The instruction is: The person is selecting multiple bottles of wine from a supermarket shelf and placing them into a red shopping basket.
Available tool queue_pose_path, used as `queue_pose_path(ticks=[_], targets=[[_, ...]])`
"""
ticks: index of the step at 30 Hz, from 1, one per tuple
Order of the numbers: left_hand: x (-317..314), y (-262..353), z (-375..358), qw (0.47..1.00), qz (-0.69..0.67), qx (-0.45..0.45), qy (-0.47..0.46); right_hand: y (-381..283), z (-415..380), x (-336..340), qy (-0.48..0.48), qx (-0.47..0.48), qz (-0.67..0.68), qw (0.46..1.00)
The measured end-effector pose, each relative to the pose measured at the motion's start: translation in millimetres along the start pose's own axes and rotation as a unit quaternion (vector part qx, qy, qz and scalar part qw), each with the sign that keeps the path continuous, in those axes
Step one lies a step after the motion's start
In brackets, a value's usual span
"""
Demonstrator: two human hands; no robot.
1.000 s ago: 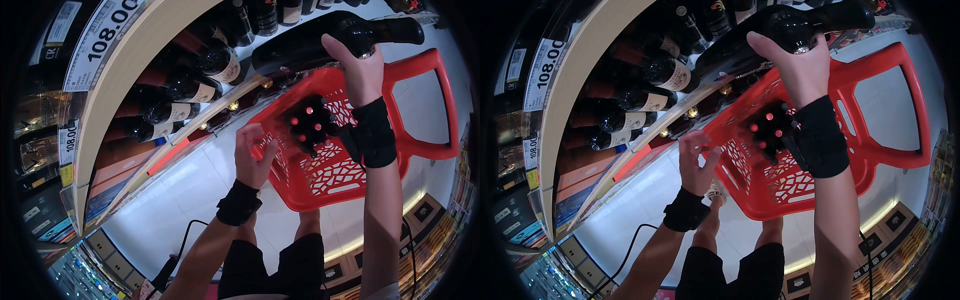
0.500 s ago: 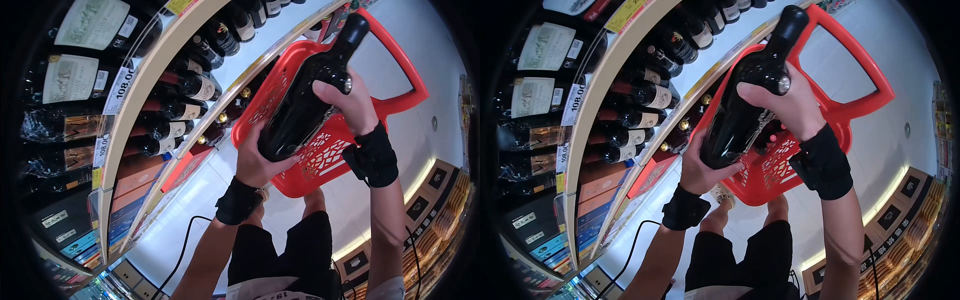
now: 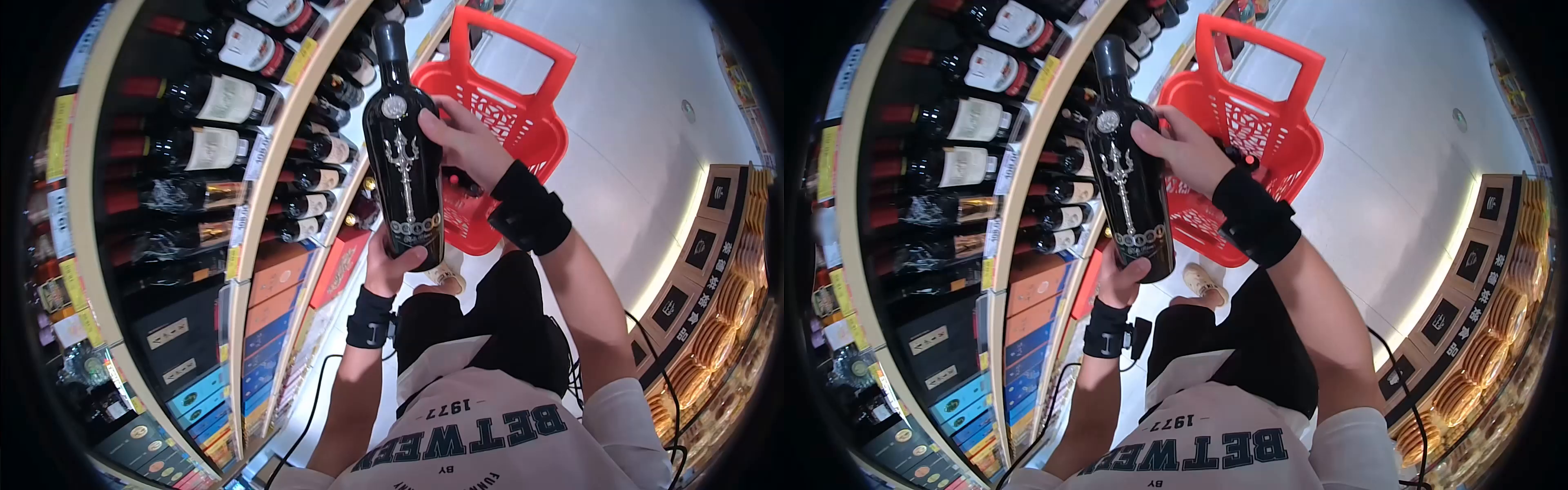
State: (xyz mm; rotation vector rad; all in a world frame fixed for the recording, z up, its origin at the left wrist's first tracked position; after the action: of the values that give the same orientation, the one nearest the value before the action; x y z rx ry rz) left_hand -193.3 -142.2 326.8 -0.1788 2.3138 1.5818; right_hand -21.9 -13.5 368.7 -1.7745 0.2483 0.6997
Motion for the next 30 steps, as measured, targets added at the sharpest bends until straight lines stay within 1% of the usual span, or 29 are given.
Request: queue_pose_path(ticks=[3, 4, 5, 7, 8, 9, 15, 18, 21, 24, 26, 27, 30], targets=[[-15.7, 20.9, -26.0, 1.000, 0.025, -0.008, 0.013, -12.7, -16.1, -14.2, 0.018, 0.028, 0.008, 0.999], [-19.5, 25.5, -29.0, 0.999, 0.043, -0.023, 0.018, -14.2, -20.8, -15.4, 0.022, 0.020, 0.004, 1.000], [-22.8, 22.9, -29.8, 0.999, 0.045, -0.017, 0.013, -14.6, -23.3, -13.3, 0.026, 0.012, -0.004, 1.000], [-41.3, 43.0, -39.5, 0.999, 0.035, -0.009, -0.007, -35.7, -38.7, -24.0, 0.036, 0.005, -0.021, 0.999], [-48.1, 49.0, -45.3, 0.999, 0.035, -0.009, -0.010, -36.7, -42.1, -21.7, 0.035, -0.004, -0.045, 0.998], [-53.2, 52.5, -47.6, 0.999, 0.035, -0.010, -0.012, -39.3, -45.8, -21.2, 0.032, -0.007, -0.037, 0.999], [-69.5, 59.4, -38.5, 0.999, 0.048, -0.008, -0.004, -57.0, -40.8, -12.2, 0.023, -0.014, -0.004, 1.000], [-68.2, 59.3, -40.2, 0.998, 0.062, -0.002, 0.004, -54.8, -33.4, -8.9, 0.008, 0.006, -0.059, 0.998], [-87.3, 65.4, -27.2, 0.999, -0.032, 0.018, 0.024, -77.4, -27.3, -6.8, -0.011, 0.003, -0.033, 0.999], [-97.7, 69.6, -18.2, 0.999, -0.018, 0.012, 0.025, -77.0, -16.4, 4.9, -0.018, -0.001, -0.055, 0.998], [-98.1, 68.5, -16.9, 1.000, -0.010, 0.006, 0.019, -79.7, -16.7, 4.0, -0.006, -0.010, -0.040, 0.999], [-96.2, 64.4, -15.6, 1.000, -0.021, 0.011, 0.012, -81.8, -16.4, 4.2, 0.000, -0.014, -0.034, 0.999], [-100.1, 54.7, -11.5, 0.999, -0.052, 0.015, -0.004, -88.4, -5.6, 12.3, -0.025, -0.009, -0.058, 0.998]])
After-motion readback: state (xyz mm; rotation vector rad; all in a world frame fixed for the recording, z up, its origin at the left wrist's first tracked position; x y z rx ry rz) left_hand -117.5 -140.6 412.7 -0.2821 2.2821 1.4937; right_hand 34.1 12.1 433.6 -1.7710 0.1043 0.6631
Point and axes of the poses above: each hand's wrist, its own z-axis towards the middle knuckle, its own x-axis out of the back of the hand, y = z × x, the point moved 6 cm from there along z, towards the middle knuckle
